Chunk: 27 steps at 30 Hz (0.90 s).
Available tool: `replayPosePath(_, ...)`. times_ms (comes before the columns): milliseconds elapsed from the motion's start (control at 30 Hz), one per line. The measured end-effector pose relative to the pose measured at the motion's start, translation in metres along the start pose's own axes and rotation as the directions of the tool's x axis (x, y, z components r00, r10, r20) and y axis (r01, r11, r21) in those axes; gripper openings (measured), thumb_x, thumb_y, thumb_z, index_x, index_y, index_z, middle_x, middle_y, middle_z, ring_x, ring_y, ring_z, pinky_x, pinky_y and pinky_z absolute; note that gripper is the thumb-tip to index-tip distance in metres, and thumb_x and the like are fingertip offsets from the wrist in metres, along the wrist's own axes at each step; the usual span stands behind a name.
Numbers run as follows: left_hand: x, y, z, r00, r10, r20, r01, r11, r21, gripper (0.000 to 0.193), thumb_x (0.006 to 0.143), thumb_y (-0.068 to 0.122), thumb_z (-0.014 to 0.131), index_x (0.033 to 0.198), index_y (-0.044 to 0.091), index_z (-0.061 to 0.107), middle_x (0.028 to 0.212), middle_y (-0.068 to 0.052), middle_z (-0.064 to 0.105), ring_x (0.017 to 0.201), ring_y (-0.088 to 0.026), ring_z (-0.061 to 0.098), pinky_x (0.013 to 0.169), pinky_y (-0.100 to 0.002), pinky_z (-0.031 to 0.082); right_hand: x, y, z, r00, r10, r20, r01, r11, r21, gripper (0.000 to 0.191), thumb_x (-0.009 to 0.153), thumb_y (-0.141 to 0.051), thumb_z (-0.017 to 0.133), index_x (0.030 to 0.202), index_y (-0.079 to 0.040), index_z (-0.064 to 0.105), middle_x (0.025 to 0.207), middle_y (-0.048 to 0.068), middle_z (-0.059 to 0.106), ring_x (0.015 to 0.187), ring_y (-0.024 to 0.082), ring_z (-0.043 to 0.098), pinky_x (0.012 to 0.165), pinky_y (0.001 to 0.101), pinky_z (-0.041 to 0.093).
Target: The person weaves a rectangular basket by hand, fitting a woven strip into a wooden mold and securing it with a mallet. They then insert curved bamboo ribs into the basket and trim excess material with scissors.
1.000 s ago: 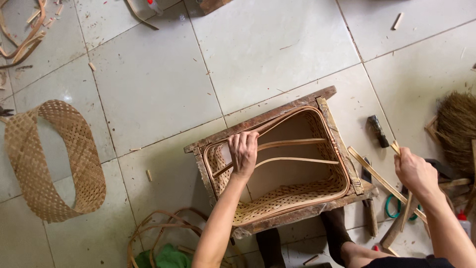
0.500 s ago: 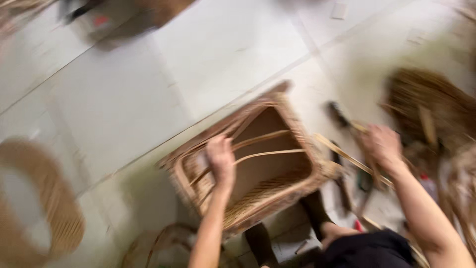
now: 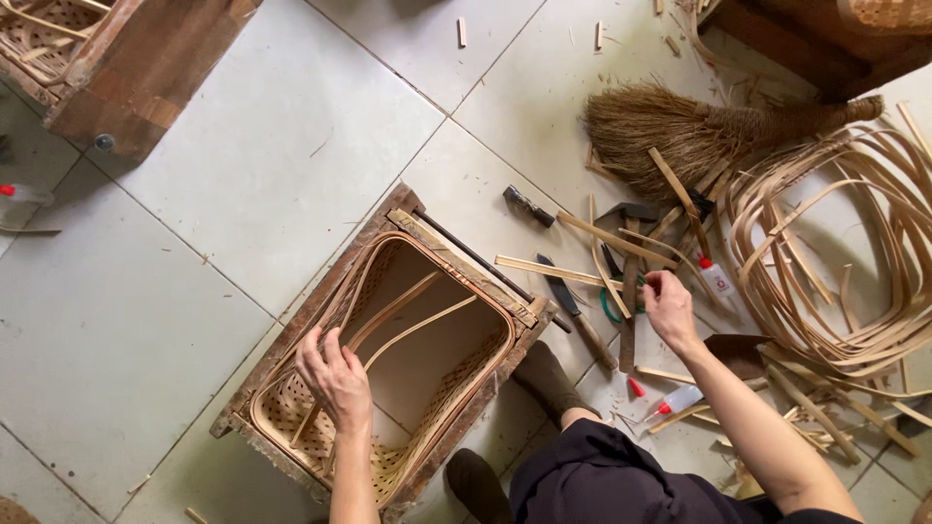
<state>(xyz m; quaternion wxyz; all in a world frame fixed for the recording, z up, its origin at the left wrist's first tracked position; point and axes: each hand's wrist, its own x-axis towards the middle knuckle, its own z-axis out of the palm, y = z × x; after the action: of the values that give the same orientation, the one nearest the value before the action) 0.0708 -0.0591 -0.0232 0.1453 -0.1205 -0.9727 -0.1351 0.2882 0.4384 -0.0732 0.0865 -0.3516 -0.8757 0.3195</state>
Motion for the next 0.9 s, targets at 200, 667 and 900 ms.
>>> replayPosePath(200, 0.001, 0.001, -0.003, 1.0, 0.013, 0.005, -0.013, 0.999, 0.033, 0.039, 0.086, 0.004, 0.075, 0.124, 0.007, 0.064, 0.141, -0.009, 0.053, 0.136, -0.028, 0.048, 0.12, -0.044, 0.043, 0.003, -0.014, 0.007, 0.974, -0.217, 0.069, 0.223, 0.853, -0.473, 0.07, 0.076, -0.05, 0.074, 0.122, 0.001, 0.061, 0.112, 0.018, 0.07, 0.099, 0.034, 0.063, 0.084, 0.0493, 0.05)
replayPosePath(667, 0.011, 0.005, 0.011, 1.0, -0.008, -0.011, 0.008, 1.0, 0.002, 0.049, 0.079, -0.012, 0.069, 0.124, 0.005, 0.063, 0.14, -0.011, 0.055, 0.14, -0.029, 0.047, 0.121, -0.041, 0.042, 0.007, -0.02, 0.03, 0.94, 0.179, 0.29, -0.056, 0.921, -0.387, 0.056, 0.086, -0.031, 0.071, 0.134, -0.01, 0.052, 0.103, 0.024, 0.074, 0.096, 0.045, 0.071, 0.086, 0.0557, 0.056)
replayPosePath(900, 0.021, -0.001, 0.013, 1.0, 0.019, -0.021, -0.019, 1.0, 0.01, 0.047, 0.079, -0.011, 0.07, 0.123, 0.002, 0.063, 0.138, -0.012, 0.058, 0.137, -0.029, 0.049, 0.121, -0.04, 0.042, -0.003, 0.006, -0.007, 0.914, 0.222, 0.34, 0.018, 0.815, -0.58, 0.042, 0.086, -0.032, 0.068, 0.12, -0.01, 0.063, 0.119, 0.018, 0.072, 0.109, 0.035, 0.071, 0.089, 0.0483, 0.058)
